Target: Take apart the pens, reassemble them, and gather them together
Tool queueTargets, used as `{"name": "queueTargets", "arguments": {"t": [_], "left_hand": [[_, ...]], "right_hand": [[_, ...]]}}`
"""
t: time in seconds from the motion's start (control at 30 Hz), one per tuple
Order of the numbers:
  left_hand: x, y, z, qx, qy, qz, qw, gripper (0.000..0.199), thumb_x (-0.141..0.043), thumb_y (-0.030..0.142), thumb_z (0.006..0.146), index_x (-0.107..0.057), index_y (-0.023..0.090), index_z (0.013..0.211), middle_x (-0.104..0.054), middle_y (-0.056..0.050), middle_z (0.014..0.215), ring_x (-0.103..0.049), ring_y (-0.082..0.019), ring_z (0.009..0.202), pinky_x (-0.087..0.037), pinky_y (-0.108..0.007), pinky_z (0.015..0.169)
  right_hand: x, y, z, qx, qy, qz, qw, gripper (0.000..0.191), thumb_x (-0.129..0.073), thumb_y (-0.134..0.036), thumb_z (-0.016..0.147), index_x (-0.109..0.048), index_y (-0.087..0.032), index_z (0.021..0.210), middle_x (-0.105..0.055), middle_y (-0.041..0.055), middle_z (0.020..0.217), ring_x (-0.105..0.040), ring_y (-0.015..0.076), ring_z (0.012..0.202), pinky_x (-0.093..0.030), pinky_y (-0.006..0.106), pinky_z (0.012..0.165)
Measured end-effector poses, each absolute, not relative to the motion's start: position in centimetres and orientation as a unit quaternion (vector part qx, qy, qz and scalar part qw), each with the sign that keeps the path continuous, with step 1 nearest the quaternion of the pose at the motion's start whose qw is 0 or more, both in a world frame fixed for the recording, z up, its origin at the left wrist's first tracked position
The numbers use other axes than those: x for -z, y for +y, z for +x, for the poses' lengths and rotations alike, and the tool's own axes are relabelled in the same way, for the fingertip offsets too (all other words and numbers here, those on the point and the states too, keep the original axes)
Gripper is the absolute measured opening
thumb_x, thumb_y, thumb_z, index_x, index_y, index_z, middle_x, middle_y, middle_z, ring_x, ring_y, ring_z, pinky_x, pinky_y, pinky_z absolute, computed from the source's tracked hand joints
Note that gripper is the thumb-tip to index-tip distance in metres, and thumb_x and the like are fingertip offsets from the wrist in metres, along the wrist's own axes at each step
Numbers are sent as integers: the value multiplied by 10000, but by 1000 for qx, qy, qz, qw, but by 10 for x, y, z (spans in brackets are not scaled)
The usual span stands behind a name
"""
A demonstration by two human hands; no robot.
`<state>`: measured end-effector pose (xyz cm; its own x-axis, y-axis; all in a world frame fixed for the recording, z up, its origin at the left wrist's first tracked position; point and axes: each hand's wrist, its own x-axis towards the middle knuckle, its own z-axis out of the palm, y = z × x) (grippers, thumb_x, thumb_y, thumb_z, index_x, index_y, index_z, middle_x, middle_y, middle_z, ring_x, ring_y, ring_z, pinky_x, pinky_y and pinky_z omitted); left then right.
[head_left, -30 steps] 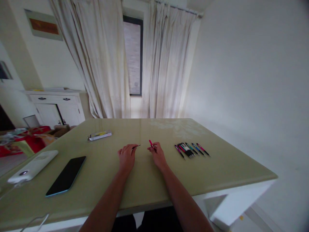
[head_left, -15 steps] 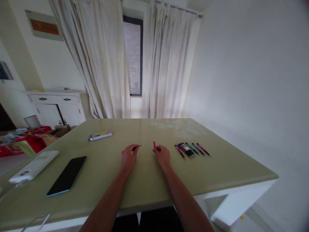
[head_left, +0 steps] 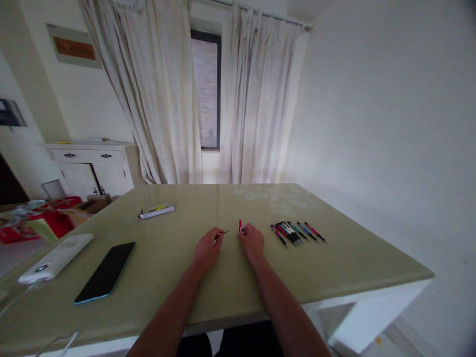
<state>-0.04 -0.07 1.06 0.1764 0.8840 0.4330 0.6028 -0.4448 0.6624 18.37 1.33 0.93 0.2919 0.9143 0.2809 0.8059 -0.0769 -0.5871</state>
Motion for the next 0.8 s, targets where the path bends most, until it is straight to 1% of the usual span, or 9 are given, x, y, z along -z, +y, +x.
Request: {"name": "queueTargets", "arguments": {"t": [0.1, 0.2, 0.37, 0.43, 0.5, 0.6, 0.67, 0.73, 0.8], "left_hand": [[-13, -3, 0, -380, 505, 756, 171, 321, -398, 415, 971, -638, 206, 934, -703, -54, 882, -632, -181, 809, -440, -287, 736], [-15, -4, 0, -364, 519, 757, 159, 361, -398, 449, 972, -644, 204, 873, -700, -46, 840, -613, -173, 762, -417, -274, 695], [-16, -5, -1, -337, 542, 756, 147, 441, -380, 518, 970, -665, 214, 824, -695, -40, 805, -599, -171, 708, -392, -269, 648], [-15, -5, -1, -334, 534, 763, 145, 437, -371, 501, 977, -663, 212, 827, -696, -42, 810, -605, -176, 721, -401, -273, 658], [-14, -4, 0, -337, 523, 769, 146, 408, -367, 461, 985, -656, 207, 849, -698, -48, 834, -618, -183, 762, -421, -281, 695], [-12, -2, 0, -340, 516, 772, 149, 351, -361, 395, 991, -641, 207, 892, -697, -56, 883, -631, -189, 842, -446, -292, 773], [-11, -2, 0, -340, 510, 776, 147, 332, -366, 385, 993, -637, 212, 911, -693, -56, 910, -631, -188, 873, -449, -294, 806], [-11, -1, -1, -340, 505, 780, 145, 331, -380, 403, 992, -642, 216, 914, -689, -54, 920, -627, -186, 876, -446, -294, 810], [-12, -2, -1, -340, 507, 778, 146, 340, -397, 426, 987, -647, 214, 900, -687, -52, 907, -621, -186, 852, -443, -294, 785]], "right_hand": [[-10, 14, 183, -78, -586, -737, 327, 121, -647, -317, 857, -693, -218, 907, -748, 53, 908, -679, 197, 834, -426, 272, 714], [-10, 15, 184, -69, -590, -739, 319, 178, -615, -358, 885, -720, -215, 876, -749, 63, 895, -675, 199, 826, -426, 274, 707], [-6, 17, 186, -30, -603, -725, 333, 260, -611, -345, 890, -730, -210, 701, -728, 103, 790, -655, 220, 735, -415, 307, 678], [-5, 18, 187, -24, -596, -719, 356, 261, -637, -324, 869, -712, -210, 646, -711, 107, 739, -643, 229, 711, -410, 318, 676], [-5, 17, 188, -15, -594, -710, 379, 267, -630, -336, 877, -703, -214, 651, -701, 103, 731, -633, 226, 713, -411, 316, 683], [-9, 13, 186, -9, -620, -660, 424, 363, -509, -408, 956, -699, -213, 715, -691, 84, 750, -621, 203, 731, -419, 293, 705], [-11, 8, 181, -59, -651, -594, 469, 389, -464, -443, 977, -706, -211, 780, -692, 62, 766, -618, 184, 734, -426, 271, 708], [-13, 5, 176, -144, -681, -519, 496, 334, -517, -447, 949, -720, -209, 833, -700, 38, 767, -616, 166, 714, -431, 250, 679], [-12, 4, 173, -216, -698, -468, 497, 268, -588, -419, 903, -730, -204, 830, -700, 19, 735, -605, 152, 666, -424, 236, 633]]}}
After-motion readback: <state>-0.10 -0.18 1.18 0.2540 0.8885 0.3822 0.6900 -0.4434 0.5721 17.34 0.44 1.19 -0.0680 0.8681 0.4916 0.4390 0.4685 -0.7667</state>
